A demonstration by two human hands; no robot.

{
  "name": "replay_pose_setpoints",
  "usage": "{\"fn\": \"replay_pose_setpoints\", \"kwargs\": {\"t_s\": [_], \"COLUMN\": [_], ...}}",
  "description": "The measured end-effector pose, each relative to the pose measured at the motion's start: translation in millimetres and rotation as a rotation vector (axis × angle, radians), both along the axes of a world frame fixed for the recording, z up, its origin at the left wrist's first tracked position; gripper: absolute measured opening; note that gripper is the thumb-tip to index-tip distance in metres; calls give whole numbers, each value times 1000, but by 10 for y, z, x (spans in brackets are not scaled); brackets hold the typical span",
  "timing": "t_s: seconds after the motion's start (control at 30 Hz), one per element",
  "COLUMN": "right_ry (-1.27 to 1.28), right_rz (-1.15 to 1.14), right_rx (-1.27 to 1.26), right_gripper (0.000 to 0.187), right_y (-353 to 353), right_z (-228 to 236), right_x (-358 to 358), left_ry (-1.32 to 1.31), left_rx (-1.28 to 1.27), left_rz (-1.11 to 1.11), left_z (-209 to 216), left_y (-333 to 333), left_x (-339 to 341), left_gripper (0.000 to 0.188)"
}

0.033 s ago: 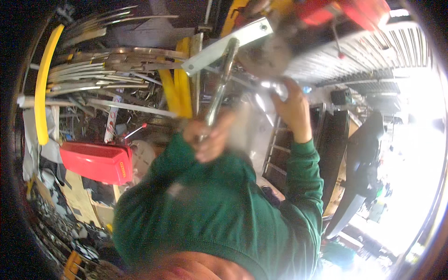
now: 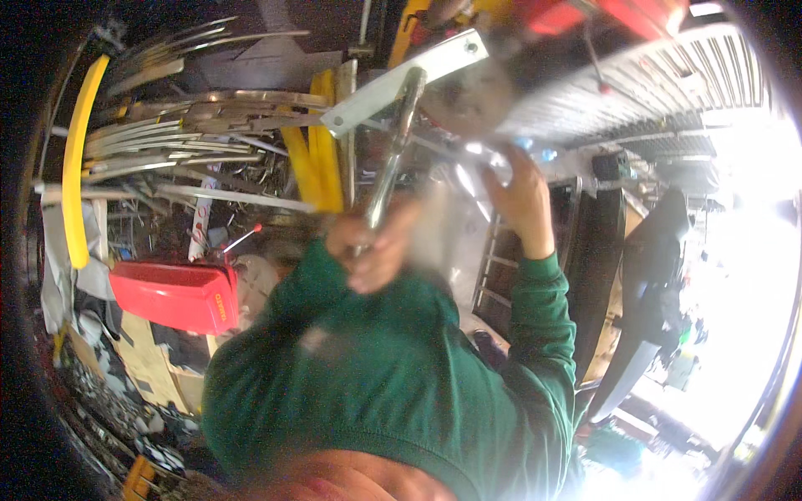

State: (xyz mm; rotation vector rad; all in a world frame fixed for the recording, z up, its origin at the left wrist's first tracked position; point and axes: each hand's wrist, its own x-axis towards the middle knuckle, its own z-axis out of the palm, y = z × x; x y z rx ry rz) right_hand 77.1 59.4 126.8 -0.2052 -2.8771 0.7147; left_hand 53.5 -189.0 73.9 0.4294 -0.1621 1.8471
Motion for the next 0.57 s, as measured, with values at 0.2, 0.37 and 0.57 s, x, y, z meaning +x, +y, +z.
{"fn": "replay_pose_setpoints", "kwargs": {"t_s": [0.2, 0.37, 0.57], "right_ry": [-24, 102, 349], "right_rz": [-278, -499, -579], "right_rx": [-192, -283, -549], "right_gripper": [33, 32, 34], "right_y": [473, 806, 1156], "right_z": [-29, -9, -24], "right_x": [1037, 1948, 3019], "left_ry": [48, 141, 418], "left_rx": [-15, -21, -313], "left_rz": [-199, -372, -443], "left_z": [240, 340, 591], "left_y": [563, 1250, 2025], "left_x": [312, 740, 1554], "left_gripper": [18, 18, 22]}}
